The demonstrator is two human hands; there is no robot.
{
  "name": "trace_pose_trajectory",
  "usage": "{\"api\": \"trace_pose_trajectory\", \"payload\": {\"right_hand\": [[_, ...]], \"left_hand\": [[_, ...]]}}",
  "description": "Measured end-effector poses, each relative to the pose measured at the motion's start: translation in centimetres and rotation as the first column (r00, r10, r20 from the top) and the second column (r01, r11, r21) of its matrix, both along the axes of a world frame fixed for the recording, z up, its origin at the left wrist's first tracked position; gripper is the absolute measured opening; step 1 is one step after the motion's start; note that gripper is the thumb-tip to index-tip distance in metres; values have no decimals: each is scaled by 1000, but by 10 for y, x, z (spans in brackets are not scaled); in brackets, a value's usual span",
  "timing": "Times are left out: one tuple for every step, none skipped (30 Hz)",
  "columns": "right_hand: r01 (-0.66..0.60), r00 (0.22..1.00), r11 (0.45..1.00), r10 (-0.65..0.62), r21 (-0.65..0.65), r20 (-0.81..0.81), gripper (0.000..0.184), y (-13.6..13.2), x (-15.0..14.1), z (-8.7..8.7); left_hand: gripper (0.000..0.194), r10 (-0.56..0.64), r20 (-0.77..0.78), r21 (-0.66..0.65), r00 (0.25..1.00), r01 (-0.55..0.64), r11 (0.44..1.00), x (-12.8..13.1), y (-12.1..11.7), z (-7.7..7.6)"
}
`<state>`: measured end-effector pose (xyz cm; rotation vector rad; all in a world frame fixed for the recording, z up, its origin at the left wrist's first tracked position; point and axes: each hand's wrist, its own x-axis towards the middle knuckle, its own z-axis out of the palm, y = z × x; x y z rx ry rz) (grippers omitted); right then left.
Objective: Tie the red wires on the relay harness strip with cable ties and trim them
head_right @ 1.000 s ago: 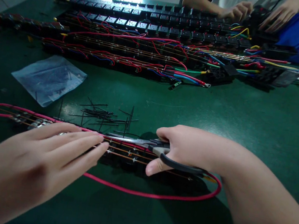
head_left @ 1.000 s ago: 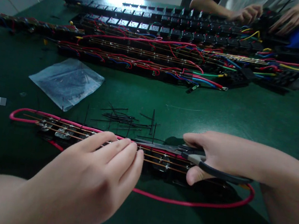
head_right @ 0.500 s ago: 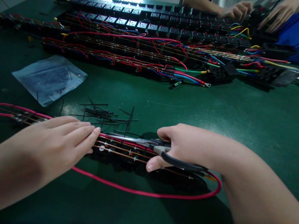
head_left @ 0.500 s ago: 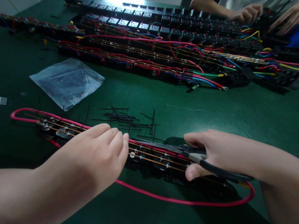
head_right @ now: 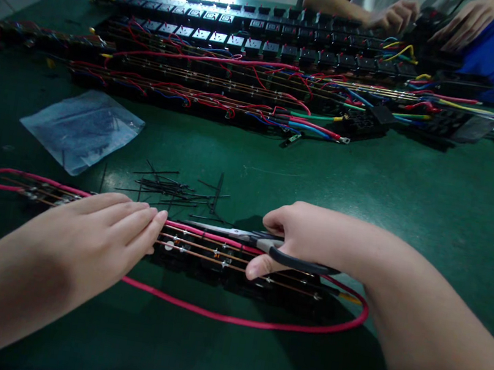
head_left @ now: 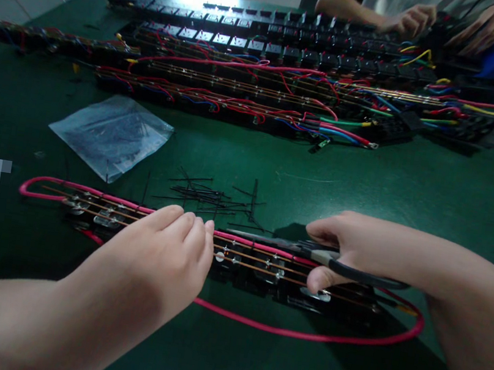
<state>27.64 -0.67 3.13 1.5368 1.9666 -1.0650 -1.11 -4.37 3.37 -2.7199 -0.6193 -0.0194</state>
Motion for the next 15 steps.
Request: {"api": "trace_pose_trajectory", "payload": {"right_hand": [[-3, 1000, 1000, 3, -1, -6, 65, 0, 1, -1], [-6, 1000, 1000, 6, -7, -13, 64, 0, 2, -2], [-7, 1000, 1000, 7, -13, -18, 64, 1, 3, -3], [-7, 1000, 1000, 7, -17, -22, 64, 1, 4, -4], [-8, 1000, 1000, 7, -19, -25, 64, 1, 4, -4], [-9, 1000, 1000, 8, -22, -29, 65, 2, 4, -4], [-10, 999, 1000, 9, -26, -31, 66, 2, 4, -4], [-9, 999, 999, 8, -31, -34, 66, 2, 4, -4], [-8, 999, 999, 6, -39, -37, 66, 3, 4, -4], [-6, 999, 999, 5, -47, -38, 66, 3, 5, -4], [-6, 999, 999, 4, -51, -39, 66, 3, 5, -4], [-6, 999, 999, 4, -51, -40, 65, 3, 5, -4], [-8, 999, 999, 6, -47, -41, 64, 3, 6, -5], [-9, 999, 999, 8, -44, -41, 63, 3, 6, -5], [-8, 999, 999, 6, -42, -40, 61, 2, 7, -6]], "left_hand": [[41, -9, 1, 2, 1000, 9, 1000, 0, 0, 0], [41, -14, 1, 6, 1000, 14, 1000, 0, 0, 0], [41, -17, -3, 8, 1000, 18, 1000, 0, 1, 0], [40, -17, -8, 10, 1000, 17, 1000, 0, 1, 0], [40, -14, -13, 13, 1000, 15, 1000, -1, 1, 1], [40, -14, -21, 13, 1000, 14, 1000, -1, 2, 1], [39, -15, -29, 14, 999, 15, 1000, -1, 3, 2], [39, -17, -35, 15, 999, 18, 1000, -1, 4, 2], [38, -21, -39, 15, 999, 21, 1000, -1, 4, 2], [37, -26, -39, 13, 999, 26, 1000, 0, 5, 3], [35, -32, -37, 9, 999, 33, 999, 0, 6, 3], [33, -35, -28, 3, 999, 36, 999, 0, 6, 2], [30, -37, -11, -4, 999, 37, 999, 1, 7, 1], [28, -39, 10, -13, 999, 40, 999, 2, 7, 0], [26, -41, 36, -21, 999, 42, 999, 3, 7, -1]]}}
